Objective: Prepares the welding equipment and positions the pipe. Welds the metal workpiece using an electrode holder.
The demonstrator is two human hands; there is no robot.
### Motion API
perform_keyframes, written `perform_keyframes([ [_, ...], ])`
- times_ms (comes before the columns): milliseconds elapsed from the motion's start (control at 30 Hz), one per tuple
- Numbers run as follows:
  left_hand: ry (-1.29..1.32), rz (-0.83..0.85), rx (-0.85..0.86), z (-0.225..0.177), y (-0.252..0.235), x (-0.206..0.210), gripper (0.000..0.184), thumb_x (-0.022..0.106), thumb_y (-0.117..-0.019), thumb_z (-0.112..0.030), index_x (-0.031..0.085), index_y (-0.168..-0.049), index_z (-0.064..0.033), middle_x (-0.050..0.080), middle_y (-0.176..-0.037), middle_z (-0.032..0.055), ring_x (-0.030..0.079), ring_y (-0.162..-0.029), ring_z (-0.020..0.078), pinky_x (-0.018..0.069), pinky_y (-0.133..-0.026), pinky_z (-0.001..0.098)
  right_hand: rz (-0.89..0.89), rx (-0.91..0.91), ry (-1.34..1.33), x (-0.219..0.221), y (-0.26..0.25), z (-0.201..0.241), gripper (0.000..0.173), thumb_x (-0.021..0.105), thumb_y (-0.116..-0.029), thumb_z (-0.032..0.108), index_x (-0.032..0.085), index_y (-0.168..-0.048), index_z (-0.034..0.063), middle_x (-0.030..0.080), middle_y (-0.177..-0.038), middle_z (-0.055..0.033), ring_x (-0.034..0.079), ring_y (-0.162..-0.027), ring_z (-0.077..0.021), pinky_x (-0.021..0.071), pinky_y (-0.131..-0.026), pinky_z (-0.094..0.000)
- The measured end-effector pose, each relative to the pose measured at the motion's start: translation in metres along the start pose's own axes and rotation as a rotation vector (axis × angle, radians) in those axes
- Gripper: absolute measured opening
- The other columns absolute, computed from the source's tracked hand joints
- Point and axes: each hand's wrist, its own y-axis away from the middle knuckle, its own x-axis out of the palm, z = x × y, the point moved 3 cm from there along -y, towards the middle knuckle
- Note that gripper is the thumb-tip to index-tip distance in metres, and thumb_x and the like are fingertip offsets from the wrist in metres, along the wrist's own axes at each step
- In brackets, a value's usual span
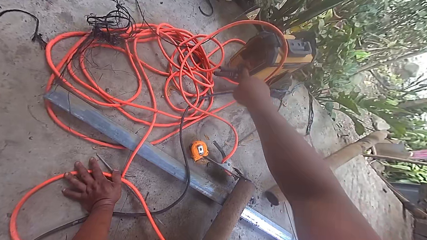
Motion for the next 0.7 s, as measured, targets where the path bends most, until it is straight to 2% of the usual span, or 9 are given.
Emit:
perform_keyframes([
  [100, 0.015, 0.023, 0.008, -0.002, 0.000, -0.005, 0.085, 0.038, -0.0944, -0.061, 0.026, -0.166, -0.0171, 0.015, -0.173, 0.0191, 0.007, -0.158, 0.0490, 0.0051, -0.117, 0.0768, 0.142, -0.205, -0.087, 0.015, 0.115, -0.026, 0.046, 0.057, -0.0996, 0.023, 0.055, -0.144, 0.0114, 0.070, -0.100, -0.0244, 0.069, -0.094, -0.0462, 0.0535, -0.075, -0.0685],
  [167, 0.017, 0.040, 0.011, -0.003, 0.002, -0.006, 0.084, 0.039, -0.0958, -0.060, 0.025, -0.166, -0.0164, 0.014, -0.173, 0.0192, 0.006, -0.159, 0.0486, 0.0042, -0.117, 0.0771, 0.430, -0.221, -0.031, 0.036, 0.195, -0.076, 0.042, 0.051, -0.1040, 0.031, 0.060, -0.141, 0.0127, 0.071, -0.103, -0.0193, 0.069, -0.098, -0.0402, 0.0531, -0.085, -0.0642],
  [267, 0.012, 0.011, 0.024, -0.004, 0.000, -0.008, 0.082, 0.037, -0.0980, -0.061, 0.025, -0.166, -0.0170, 0.013, -0.174, 0.0180, 0.007, -0.159, 0.0478, 0.0051, -0.118, 0.0768, 0.832, -0.108, 0.037, 0.066, 0.302, -0.187, 0.036, 0.049, -0.1070, 0.033, 0.070, -0.121, 0.0071, 0.071, -0.107, -0.0221, 0.067, -0.107, -0.0415, 0.0495, -0.093, -0.0646],
  [400, 0.017, 0.003, 0.044, -0.002, 0.004, -0.013, 0.081, 0.033, -0.1005, -0.065, 0.026, -0.166, -0.0170, 0.011, -0.174, 0.0178, 0.006, -0.159, 0.0471, 0.0077, -0.118, 0.0775, 1.105, 0.058, -0.095, 0.164, 0.437, -0.343, 0.037, 0.052, -0.1066, 0.030, 0.075, -0.106, 0.0014, 0.073, -0.097, -0.0209, 0.070, -0.095, -0.0379, 0.0504, -0.090, -0.0625],
  [433, 0.012, -0.002, 0.052, -0.002, 0.004, -0.011, 0.080, 0.031, -0.1014, -0.065, 0.025, -0.166, -0.0173, 0.011, -0.174, 0.0180, 0.006, -0.159, 0.0464, 0.0081, -0.118, 0.0774, 1.121, 0.097, -0.142, 0.192, 0.469, -0.364, 0.037, 0.052, -0.1065, 0.030, 0.075, -0.105, 0.0006, 0.073, -0.096, -0.0207, 0.070, -0.093, -0.0371, 0.0508, -0.089, -0.0614],
  [500, -0.014, -0.001, 0.063, -0.003, 0.003, -0.011, 0.079, 0.031, -0.1027, -0.062, 0.021, -0.167, -0.0172, 0.009, -0.174, 0.0191, 0.005, -0.159, 0.0458, 0.0091, -0.117, 0.0778, 1.134, 0.201, -0.291, 0.239, 0.515, -0.375, 0.040, 0.050, -0.1089, 0.029, 0.071, -0.114, -0.0035, 0.071, -0.106, -0.0255, 0.068, -0.101, -0.0403, 0.0481, -0.095, -0.0622],
  [600, -0.017, 0.157, 0.060, -0.008, 0.005, -0.034, 0.086, 0.037, -0.1047, -0.063, 0.010, -0.168, -0.0118, -0.004, -0.172, 0.0255, -0.001, -0.158, 0.0513, 0.0104, -0.115, 0.0801, 1.044, 0.355, -0.527, 0.312, 0.560, -0.378, 0.044, 0.048, -0.1093, 0.036, 0.069, -0.116, -0.0024, 0.071, -0.103, -0.0222, 0.069, -0.091, -0.0356, 0.0520, -0.087, -0.0571],
  [633, -0.022, 0.210, 0.061, -0.013, 0.012, -0.048, 0.087, 0.039, -0.1050, -0.063, 0.010, -0.167, -0.0095, -0.001, -0.171, 0.0289, 0.003, -0.157, 0.0528, 0.0144, -0.117, 0.0781, 1.024, 0.387, -0.579, 0.329, 0.565, -0.376, 0.049, 0.048, -0.1092, 0.040, 0.069, -0.117, -0.0034, 0.071, -0.106, -0.0237, 0.068, -0.094, -0.0377, 0.0513, -0.089, -0.0586],
  [700, 0.008, 0.184, 0.072, -0.028, 0.047, -0.074, 0.085, 0.046, -0.1047, -0.058, 0.021, -0.165, -0.0039, 0.017, -0.167, 0.0331, 0.019, -0.154, 0.0517, 0.0233, -0.118, 0.0718, 0.937, 0.455, -0.693, 0.353, 0.571, -0.374, 0.055, 0.050, -0.1078, 0.045, 0.068, -0.120, -0.0046, 0.070, -0.112, -0.0268, 0.068, -0.103, -0.0419, 0.0492, -0.096, -0.0627],
])
